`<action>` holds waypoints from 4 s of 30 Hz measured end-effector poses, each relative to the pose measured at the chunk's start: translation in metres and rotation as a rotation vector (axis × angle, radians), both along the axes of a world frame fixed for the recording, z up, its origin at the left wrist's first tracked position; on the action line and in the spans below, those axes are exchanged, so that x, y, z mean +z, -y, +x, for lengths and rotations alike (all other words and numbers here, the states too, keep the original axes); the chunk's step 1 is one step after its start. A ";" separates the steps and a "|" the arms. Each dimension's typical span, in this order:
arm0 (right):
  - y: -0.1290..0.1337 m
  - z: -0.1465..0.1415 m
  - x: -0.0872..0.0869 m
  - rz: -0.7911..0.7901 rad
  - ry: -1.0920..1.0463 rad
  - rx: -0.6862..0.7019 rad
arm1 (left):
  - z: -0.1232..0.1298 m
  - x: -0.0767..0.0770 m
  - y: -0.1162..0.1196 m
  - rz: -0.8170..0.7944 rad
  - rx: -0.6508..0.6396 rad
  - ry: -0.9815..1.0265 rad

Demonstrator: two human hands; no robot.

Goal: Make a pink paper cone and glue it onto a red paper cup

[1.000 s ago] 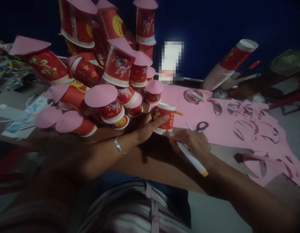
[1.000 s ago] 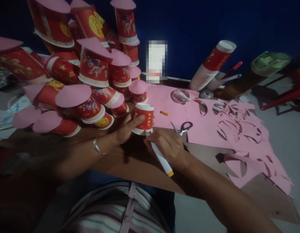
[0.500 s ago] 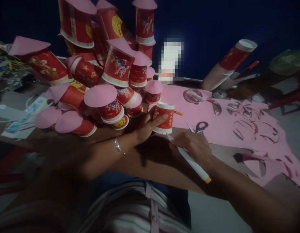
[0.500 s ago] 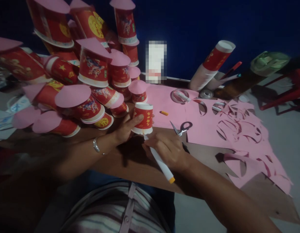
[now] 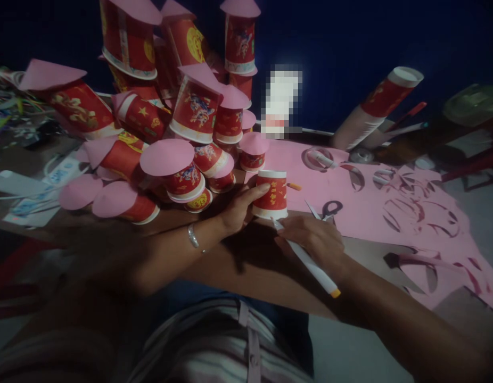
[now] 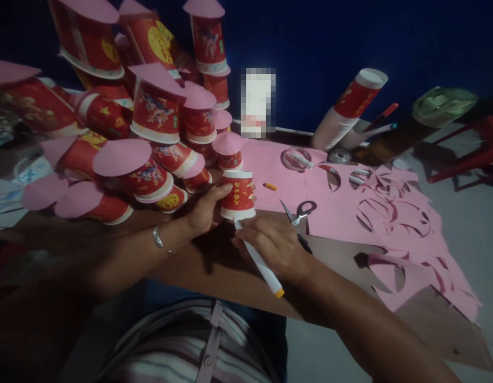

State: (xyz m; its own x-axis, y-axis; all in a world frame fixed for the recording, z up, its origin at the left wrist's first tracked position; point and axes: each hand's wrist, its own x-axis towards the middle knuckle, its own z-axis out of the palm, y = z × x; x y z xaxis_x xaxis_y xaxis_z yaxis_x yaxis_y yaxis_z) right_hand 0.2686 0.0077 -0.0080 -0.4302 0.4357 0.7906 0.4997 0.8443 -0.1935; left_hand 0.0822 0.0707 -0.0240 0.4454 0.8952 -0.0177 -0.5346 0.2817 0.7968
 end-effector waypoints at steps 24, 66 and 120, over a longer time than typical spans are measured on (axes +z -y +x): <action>0.001 -0.005 0.005 0.035 0.007 -0.098 | -0.004 -0.003 0.004 0.057 0.049 -0.117; -0.002 -0.001 0.007 0.028 0.028 -0.031 | -0.004 0.004 0.005 0.044 0.011 -0.108; 0.010 0.003 0.002 -0.029 0.065 -0.092 | -0.004 0.001 0.004 -0.005 0.028 -0.100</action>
State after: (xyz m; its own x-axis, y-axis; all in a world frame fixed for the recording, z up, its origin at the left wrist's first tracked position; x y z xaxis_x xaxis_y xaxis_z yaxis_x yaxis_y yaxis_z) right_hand 0.2718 -0.0025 -0.0058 -0.4374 0.4981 0.7487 0.5872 0.7888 -0.1817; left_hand 0.0781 0.0668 -0.0226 0.4159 0.9071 -0.0650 -0.4602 0.2716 0.8453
